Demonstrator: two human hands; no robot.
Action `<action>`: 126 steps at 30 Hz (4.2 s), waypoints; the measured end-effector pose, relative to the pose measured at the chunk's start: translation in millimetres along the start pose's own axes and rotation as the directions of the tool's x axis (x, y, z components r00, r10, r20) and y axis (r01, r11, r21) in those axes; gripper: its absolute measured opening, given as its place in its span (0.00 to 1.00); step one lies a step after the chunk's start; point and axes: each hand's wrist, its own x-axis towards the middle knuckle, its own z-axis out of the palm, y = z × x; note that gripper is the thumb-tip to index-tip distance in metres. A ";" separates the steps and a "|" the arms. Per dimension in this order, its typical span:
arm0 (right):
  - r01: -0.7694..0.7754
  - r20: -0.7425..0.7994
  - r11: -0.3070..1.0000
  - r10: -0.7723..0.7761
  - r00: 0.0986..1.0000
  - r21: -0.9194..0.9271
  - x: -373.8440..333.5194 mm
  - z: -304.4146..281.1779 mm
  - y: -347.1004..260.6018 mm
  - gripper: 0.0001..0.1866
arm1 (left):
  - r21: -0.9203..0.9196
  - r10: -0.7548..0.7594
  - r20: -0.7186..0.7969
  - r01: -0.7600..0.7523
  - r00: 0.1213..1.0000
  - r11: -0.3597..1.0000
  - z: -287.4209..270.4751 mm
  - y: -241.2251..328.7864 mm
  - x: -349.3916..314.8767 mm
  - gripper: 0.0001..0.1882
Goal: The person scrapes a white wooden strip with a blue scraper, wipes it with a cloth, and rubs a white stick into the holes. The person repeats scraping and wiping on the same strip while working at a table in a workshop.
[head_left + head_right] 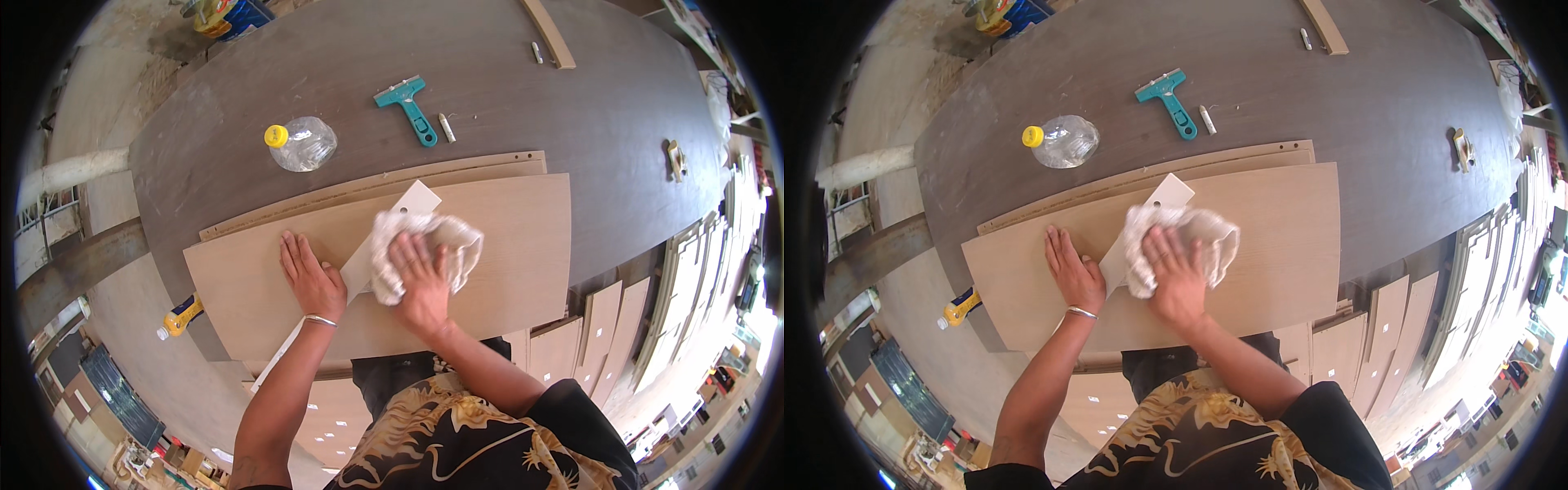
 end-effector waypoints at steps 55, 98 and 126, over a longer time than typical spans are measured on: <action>-0.033 -0.256 0.998 0.046 0.965 0.058 50.5 -43.5 41.5 0.44 | -0.020 0.010 -0.019 -0.010 1.000 1.000 0.6 -0.6 1.7 0.38; 0.241 -0.011 0.970 -0.241 0.970 0.032 3.2 0.8 -21.3 0.38 | -0.098 0.297 -0.017 -0.297 0.955 0.950 -15.9 -16.4 -14.7 0.16; 0.034 0.043 0.999 -0.034 0.998 0.018 46.8 -34.9 -13.7 0.39 | -0.094 0.291 0.097 -0.282 0.952 0.955 -19.0 -15.8 -14.3 0.17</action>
